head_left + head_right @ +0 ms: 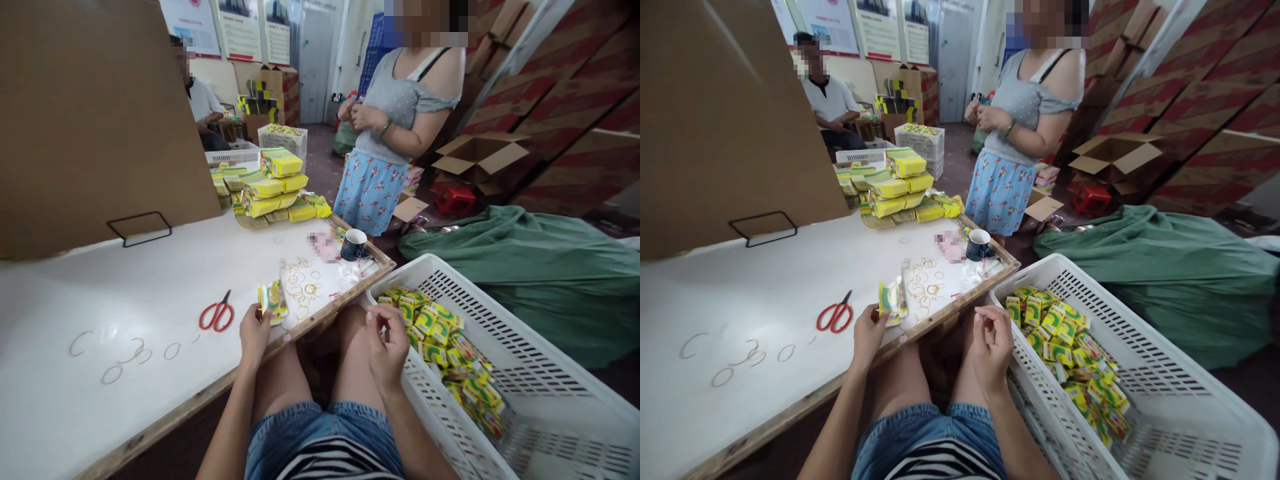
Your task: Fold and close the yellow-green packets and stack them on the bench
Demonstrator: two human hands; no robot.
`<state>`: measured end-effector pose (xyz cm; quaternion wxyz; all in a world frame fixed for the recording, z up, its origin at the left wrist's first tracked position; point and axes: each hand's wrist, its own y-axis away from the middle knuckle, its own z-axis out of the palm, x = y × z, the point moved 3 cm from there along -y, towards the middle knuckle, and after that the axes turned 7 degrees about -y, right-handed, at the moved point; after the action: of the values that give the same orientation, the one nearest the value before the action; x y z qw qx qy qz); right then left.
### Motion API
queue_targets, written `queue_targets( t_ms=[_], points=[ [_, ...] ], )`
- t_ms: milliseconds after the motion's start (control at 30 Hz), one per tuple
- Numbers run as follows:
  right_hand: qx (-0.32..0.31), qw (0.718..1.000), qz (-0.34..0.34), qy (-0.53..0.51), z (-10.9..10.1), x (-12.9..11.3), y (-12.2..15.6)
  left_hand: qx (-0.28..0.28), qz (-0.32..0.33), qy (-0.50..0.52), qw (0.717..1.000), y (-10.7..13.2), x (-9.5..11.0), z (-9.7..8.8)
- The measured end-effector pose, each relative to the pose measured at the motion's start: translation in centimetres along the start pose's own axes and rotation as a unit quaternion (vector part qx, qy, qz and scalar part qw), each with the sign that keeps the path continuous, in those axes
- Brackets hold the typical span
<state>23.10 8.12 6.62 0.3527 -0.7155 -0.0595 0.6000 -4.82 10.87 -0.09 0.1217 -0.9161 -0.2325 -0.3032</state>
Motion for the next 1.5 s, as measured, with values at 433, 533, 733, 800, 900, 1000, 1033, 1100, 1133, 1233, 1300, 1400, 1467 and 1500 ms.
queue_targets(
  t_ms=[433, 533, 733, 800, 900, 1000, 1033, 1100, 1133, 1233, 1300, 1400, 1467, 1500],
  points=[
    [-0.205, 0.978, 0.008, -0.023, 4.1, -1.7, 2.1, -0.096, 0.230, 0.269, 0.930, 9.4, 8.0, -1.4],
    [-0.218, 0.974, 0.039, -0.048, 4.3, -1.6, 2.3, -0.106, 0.226, 0.298, 0.922, 9.8, 8.0, -1.1],
    [-0.188, 0.973, 0.096, -0.093, 3.9, -1.5, 2.2, -0.217, 0.158, 0.392, 0.880, 10.1, 7.9, -0.8],
    [-0.206, 0.964, 0.114, -0.125, 4.1, -1.5, 2.7, -0.273, 0.110, 0.450, 0.843, 10.2, 7.9, -0.7],
    [-0.230, 0.951, 0.131, -0.158, 4.5, -1.5, 3.5, -0.326, 0.048, 0.505, 0.797, 10.2, 7.6, -0.6],
    [-0.234, 0.946, 0.138, -0.178, 4.5, -1.7, 3.8, -0.368, 0.039, 0.530, 0.763, 10.2, 7.2, -0.3],
    [-0.233, 0.946, 0.138, -0.180, 4.5, -1.8, 3.8, -0.378, 0.045, 0.535, 0.754, 10.2, 7.1, -0.2],
    [-0.233, 0.947, 0.134, -0.175, 4.4, -2.0, 3.8, -0.388, 0.046, 0.538, 0.747, 10.2, 7.0, 0.1],
    [-0.231, 0.949, 0.131, -0.171, 4.3, -2.0, 3.8, -0.383, 0.039, 0.540, 0.748, 10.2, 6.9, 0.3],
    [-0.186, 0.964, 0.113, -0.152, 4.1, -1.8, 3.8, -0.340, 0.005, 0.550, 0.763, 9.8, 6.7, 0.6],
    [-0.136, 0.976, 0.107, -0.133, 3.9, -1.6, 3.8, -0.301, -0.015, 0.553, 0.776, 9.6, 6.8, 0.5],
    [-0.144, 0.973, 0.132, -0.127, 4.2, -1.3, 3.7, -0.258, -0.033, 0.543, 0.798, 9.4, 6.8, 0.2],
    [-0.183, 0.962, 0.155, -0.133, 4.5, -1.1, 3.7, -0.242, -0.029, 0.530, 0.812, 9.4, 6.7, 0.1],
    [-0.194, 0.958, 0.164, -0.134, 4.6, -1.0, 3.7, -0.237, -0.017, 0.520, 0.821, 9.3, 6.7, 0.1]
  ],
)
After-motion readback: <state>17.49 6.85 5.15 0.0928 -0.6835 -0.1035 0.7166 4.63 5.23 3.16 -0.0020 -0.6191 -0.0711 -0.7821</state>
